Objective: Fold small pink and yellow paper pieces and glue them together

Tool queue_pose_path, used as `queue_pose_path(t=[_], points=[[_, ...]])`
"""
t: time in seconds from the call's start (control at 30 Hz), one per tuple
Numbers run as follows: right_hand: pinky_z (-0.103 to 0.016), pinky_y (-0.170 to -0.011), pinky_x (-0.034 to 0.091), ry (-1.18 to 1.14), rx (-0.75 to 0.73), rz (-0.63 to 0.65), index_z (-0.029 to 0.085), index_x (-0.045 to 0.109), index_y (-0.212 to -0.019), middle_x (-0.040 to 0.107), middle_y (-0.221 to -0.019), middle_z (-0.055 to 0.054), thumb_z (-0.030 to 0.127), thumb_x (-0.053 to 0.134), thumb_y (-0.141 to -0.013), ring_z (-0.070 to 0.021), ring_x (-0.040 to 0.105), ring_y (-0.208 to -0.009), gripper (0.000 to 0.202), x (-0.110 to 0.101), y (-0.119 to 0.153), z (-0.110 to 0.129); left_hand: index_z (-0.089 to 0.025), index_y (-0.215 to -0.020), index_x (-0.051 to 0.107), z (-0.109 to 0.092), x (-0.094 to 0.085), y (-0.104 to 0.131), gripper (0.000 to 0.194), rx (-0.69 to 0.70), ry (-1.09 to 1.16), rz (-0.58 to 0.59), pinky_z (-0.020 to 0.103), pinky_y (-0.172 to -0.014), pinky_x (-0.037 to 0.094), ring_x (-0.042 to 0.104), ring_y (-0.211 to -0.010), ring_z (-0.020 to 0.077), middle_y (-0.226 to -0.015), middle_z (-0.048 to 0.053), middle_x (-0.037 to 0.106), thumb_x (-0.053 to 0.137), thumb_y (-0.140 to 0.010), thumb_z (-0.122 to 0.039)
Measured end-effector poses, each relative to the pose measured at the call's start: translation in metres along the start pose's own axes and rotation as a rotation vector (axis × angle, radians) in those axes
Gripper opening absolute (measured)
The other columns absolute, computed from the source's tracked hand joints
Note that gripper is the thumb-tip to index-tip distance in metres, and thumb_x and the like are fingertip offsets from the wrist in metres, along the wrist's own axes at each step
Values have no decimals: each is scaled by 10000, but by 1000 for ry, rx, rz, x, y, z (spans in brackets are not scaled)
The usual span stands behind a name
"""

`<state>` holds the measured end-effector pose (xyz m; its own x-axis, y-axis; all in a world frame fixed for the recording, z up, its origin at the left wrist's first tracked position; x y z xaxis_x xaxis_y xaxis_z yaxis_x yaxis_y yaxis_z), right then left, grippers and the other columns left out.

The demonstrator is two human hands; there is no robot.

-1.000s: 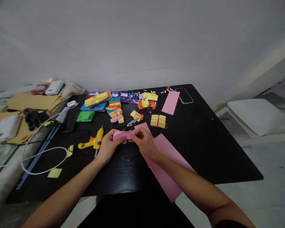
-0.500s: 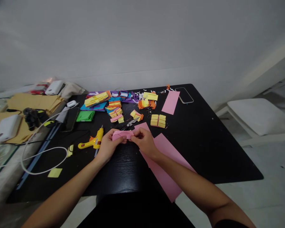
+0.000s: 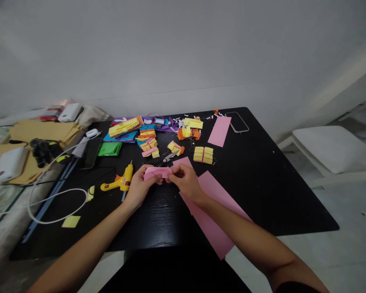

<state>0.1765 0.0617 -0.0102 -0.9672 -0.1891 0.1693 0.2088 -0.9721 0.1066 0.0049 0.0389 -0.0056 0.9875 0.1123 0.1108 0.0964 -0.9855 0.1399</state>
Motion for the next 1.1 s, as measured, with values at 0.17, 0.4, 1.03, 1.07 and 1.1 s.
queue_pose_path(t=[0.17,0.4,1.03,1.07,1.1], points=[[-365,-745,634,-1,-11,4,208,594,-700,669,-685,22,439,870,-674,-194,737,-677,361,1,0,1,-181,-954,572,2,1,0,464,-3,18,22,312,-620,618,728,-634,182,-765,1,746,890,-668,-361],[-360,-750,626,17,-34,2,215,597,-702,682,-709,19,433,860,-677,-190,733,-684,343,0,0,-2,-197,-942,568,1,-1,0,466,4,19,-21,337,-663,626,718,-612,172,-790,-16,736,899,-649,-347],[-323,-688,592,-8,-33,46,199,734,-849,729,-771,-7,452,858,-704,-164,676,-658,317,5,-1,-2,-206,-974,553,1,6,6,478,43,16,25,326,-678,600,706,-638,167,-822,-15,720,880,-664,-365],[-325,-692,591,-1,-35,42,202,739,-849,730,-773,-9,456,855,-707,-167,675,-662,313,5,-1,-3,-208,-975,551,1,7,7,472,44,14,24,325,-677,598,705,-635,168,-816,-15,720,876,-670,-366],[-325,-693,590,6,-37,38,204,741,-847,731,-779,-11,458,852,-710,-170,676,-668,309,4,-1,-3,-210,-975,550,0,7,7,463,48,8,21,324,-673,595,704,-633,170,-807,-16,720,870,-679,-366]])
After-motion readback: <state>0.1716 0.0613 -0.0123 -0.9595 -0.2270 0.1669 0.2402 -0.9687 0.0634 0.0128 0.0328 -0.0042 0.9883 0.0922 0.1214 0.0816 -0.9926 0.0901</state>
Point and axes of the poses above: each hand's wrist, its own y-axis away from the middle knuckle, its own x-axis out of the palm, z = x × y, the point moved 4 cm from there along -y, towards the middle knuckle
